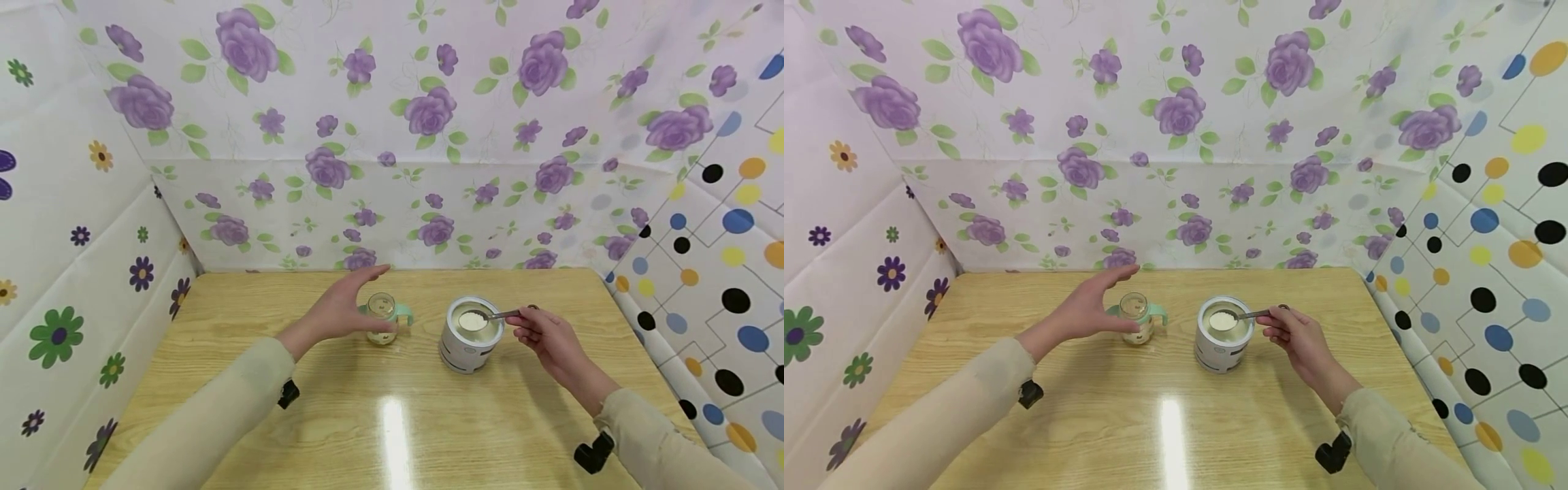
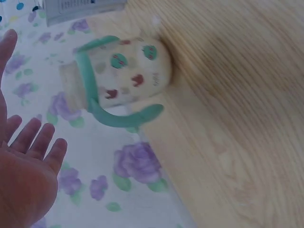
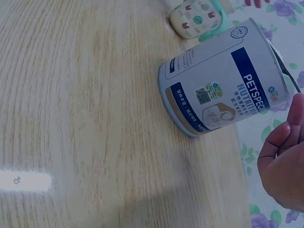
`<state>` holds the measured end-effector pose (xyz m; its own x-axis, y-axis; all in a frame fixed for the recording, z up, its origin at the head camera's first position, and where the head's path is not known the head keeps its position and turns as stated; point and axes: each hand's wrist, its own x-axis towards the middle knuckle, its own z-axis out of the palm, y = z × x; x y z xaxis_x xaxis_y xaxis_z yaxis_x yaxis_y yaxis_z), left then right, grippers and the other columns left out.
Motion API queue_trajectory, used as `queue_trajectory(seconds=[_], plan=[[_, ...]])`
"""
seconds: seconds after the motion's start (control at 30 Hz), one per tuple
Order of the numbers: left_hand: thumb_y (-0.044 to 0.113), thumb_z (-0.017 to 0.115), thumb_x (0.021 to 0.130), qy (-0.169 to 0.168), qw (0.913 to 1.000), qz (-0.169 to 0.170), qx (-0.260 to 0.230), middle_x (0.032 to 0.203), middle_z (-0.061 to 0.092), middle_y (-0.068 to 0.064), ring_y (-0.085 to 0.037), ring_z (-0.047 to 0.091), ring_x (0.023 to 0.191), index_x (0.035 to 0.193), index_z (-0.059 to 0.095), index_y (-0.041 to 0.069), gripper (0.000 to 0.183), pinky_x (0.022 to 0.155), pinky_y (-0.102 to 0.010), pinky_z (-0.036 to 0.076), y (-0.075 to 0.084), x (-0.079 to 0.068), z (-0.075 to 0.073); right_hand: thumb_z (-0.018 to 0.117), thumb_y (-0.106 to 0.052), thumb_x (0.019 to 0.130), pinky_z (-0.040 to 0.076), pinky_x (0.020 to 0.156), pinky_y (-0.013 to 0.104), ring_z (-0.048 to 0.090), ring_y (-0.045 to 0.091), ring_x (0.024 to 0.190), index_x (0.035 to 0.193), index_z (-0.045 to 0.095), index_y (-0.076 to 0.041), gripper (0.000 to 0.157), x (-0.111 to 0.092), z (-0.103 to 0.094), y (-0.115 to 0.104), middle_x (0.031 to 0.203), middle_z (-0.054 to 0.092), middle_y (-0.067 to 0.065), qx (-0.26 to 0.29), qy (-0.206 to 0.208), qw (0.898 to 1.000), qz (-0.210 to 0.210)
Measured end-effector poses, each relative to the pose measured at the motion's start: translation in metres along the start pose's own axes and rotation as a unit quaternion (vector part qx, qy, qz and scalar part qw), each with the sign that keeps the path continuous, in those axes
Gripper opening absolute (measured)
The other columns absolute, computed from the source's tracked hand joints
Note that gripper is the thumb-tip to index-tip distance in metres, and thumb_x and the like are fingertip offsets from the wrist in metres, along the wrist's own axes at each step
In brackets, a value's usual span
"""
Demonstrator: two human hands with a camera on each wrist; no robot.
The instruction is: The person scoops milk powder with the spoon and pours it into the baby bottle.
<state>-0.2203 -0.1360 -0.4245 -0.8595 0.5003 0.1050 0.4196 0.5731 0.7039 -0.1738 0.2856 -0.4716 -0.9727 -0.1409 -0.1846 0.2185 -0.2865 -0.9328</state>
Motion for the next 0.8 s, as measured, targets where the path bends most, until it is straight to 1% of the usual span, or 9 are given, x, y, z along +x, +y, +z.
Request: queue_trajectory(seconds=[0.07,0.13,0.2,0.3,0.43,0.6,0.7,0.8], plan=[[0.049,0.094,0.081,-0.005,0.9999,0.0,-0.01,0.166,0.045,-0.005,-0.033,0.045,0.151,0.168,0.037,0.023,0.108,0.118,-0.063,0.04,-0.01,-0.001,0.0,0.057,-0.022,0.114,0.06,0.082,0.023,0.073,0.007,0.081,0.103,0.08,-0.014,0.027,0.0,0.0,-0.002,0.098,0.082,-0.001,0.0,-0.002,1.0,0.0],[0.046,0.095,0.081,-0.008,0.9999,-0.005,-0.015,0.166,0.045,-0.004,-0.033,0.045,0.15,0.168,0.038,0.021,0.107,0.121,-0.058,0.039,-0.019,-0.001,0.001,0.057,-0.022,0.114,0.06,0.082,0.023,0.073,0.007,0.081,0.103,0.08,-0.014,0.027,0.0,0.001,-0.004,0.097,0.082,-0.002,0.0,-0.002,1.0,-0.001],[0.044,0.096,0.08,-0.01,0.9997,-0.007,-0.022,0.167,0.044,-0.003,-0.032,0.046,0.15,0.168,0.038,0.022,0.107,0.123,-0.054,0.038,-0.026,-0.001,0.002,0.057,-0.022,0.114,0.06,0.082,0.023,0.073,0.007,0.081,0.103,0.08,-0.014,0.027,0.0,0.002,-0.005,0.097,0.082,-0.002,0.0,-0.003,1.0,-0.001],[0.042,0.096,0.08,-0.012,0.9993,-0.012,-0.033,0.168,0.043,-0.002,-0.031,0.046,0.15,0.168,0.037,0.023,0.108,0.124,-0.051,0.037,-0.037,-0.001,0.004,0.058,-0.023,0.113,0.06,0.082,0.023,0.073,0.007,0.081,0.104,0.081,-0.014,0.026,0.0,0.003,-0.008,0.096,0.082,-0.002,-0.001,-0.001,1.0,0.001],[0.04,0.096,0.081,-0.017,0.9984,-0.017,-0.051,0.168,0.042,-0.007,-0.033,0.045,0.151,0.168,0.037,0.02,0.108,0.124,-0.052,0.037,-0.049,-0.001,0.006,0.058,-0.023,0.113,0.06,0.083,0.023,0.073,0.007,0.08,0.104,0.08,-0.014,0.026,0.0,0.005,-0.01,0.096,0.082,-0.002,-0.002,0.003,1.0,0.006],[0.039,0.096,0.082,-0.025,0.9968,-0.028,-0.07,0.168,0.043,-0.005,-0.031,0.045,0.151,0.167,0.038,0.021,0.105,0.125,-0.05,0.035,-0.06,0.0,0.009,0.058,-0.023,0.113,0.06,0.084,0.023,0.072,0.007,0.08,0.104,0.079,-0.014,0.025,0.0,0.007,-0.013,0.095,0.081,-0.003,-0.006,0.005,1.0,0.007],[0.038,0.096,0.082,-0.03,0.9951,-0.026,-0.091,0.167,0.044,-0.005,-0.034,0.045,0.151,0.167,0.038,0.02,0.104,0.125,-0.052,0.035,-0.065,0.001,0.013,0.057,-0.023,0.113,0.06,0.084,0.023,0.073,0.007,0.08,0.103,0.079,-0.014,0.025,-0.001,0.009,-0.014,0.094,0.081,-0.003,-0.006,0.006,1.0,0.009],[0.037,0.096,0.082,-0.031,0.9934,-0.029,-0.107,0.165,0.047,-0.004,-0.034,0.047,0.149,0.166,0.04,0.02,0.102,0.125,-0.051,0.036,-0.069,0.002,0.017,0.057,-0.022,0.114,0.06,0.084,0.023,0.073,0.006,0.08,0.103,0.079,-0.014,0.026,-0.001,0.01,-0.014,0.094,0.081,-0.003,-0.004,0.007,1.0,0.011]])
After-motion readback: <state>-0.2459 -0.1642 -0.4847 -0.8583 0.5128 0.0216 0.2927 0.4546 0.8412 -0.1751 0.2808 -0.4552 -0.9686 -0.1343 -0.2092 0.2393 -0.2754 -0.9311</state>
